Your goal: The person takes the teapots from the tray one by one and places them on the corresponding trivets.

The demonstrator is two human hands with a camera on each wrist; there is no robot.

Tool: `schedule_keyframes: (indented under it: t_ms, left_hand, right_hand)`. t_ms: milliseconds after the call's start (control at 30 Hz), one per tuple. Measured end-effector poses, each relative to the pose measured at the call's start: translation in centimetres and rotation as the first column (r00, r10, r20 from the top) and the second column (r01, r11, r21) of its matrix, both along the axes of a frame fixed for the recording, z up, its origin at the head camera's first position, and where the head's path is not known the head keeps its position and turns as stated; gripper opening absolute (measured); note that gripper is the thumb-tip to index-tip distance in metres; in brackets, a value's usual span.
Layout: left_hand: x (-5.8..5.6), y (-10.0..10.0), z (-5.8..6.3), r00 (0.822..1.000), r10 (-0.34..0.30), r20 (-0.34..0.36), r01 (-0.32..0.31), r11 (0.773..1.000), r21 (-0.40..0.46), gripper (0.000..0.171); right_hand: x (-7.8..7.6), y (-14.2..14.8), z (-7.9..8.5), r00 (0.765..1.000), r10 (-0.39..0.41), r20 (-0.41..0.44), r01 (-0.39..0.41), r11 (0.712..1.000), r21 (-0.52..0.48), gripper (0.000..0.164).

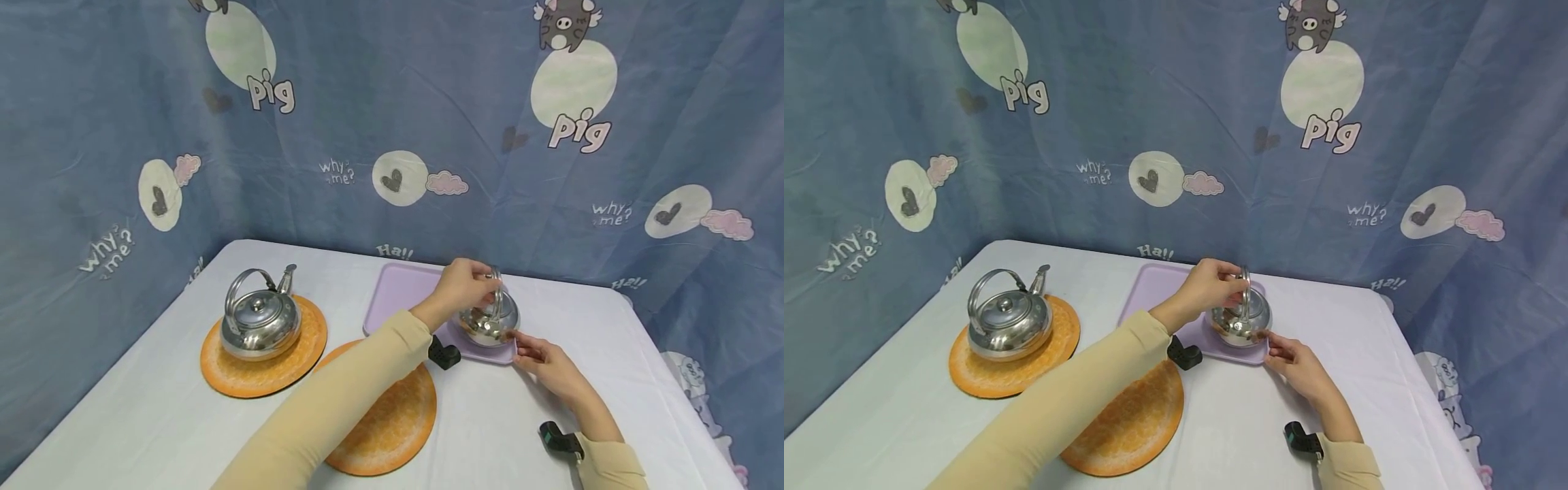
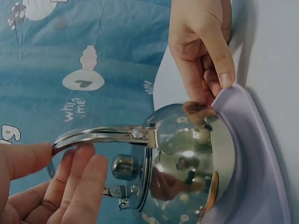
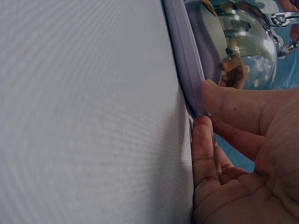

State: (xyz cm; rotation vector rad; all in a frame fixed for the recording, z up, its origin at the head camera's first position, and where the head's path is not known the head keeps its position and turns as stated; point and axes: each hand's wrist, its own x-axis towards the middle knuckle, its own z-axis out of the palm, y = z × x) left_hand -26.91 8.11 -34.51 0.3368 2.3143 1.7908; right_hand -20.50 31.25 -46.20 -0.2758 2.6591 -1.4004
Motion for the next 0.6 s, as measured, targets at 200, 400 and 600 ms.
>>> schedule_keyframes:
  t_ms: [200, 400, 600]
  left_hand:
    - [-0.1, 0.6, 0.1, 0.998, 0.044, 0.051, -0.046, 0.997, 0.054, 0.044]
    - [0.0, 1.0, 0.3, 0.996, 0.081, 0.042, -0.081, 0.997, 0.001, 0.039]
    - [0.0, 1.3, 0.7, 0.996, 0.085, 0.036, -0.083, 0.995, -0.052, 0.039]
  right_hand:
    - [0.0, 0.2, 0.1, 1.0, -0.001, 0.009, 0.001, 1.0, -0.007, 0.059]
    - [0.1, 0.1, 0.1, 1.0, 0.011, 0.001, -0.011, 1.0, -0.013, 0.058]
    - [0.2, 0.0, 0.0, 1.0, 0.007, 0.002, -0.007, 1.0, -0.028, 0.058]
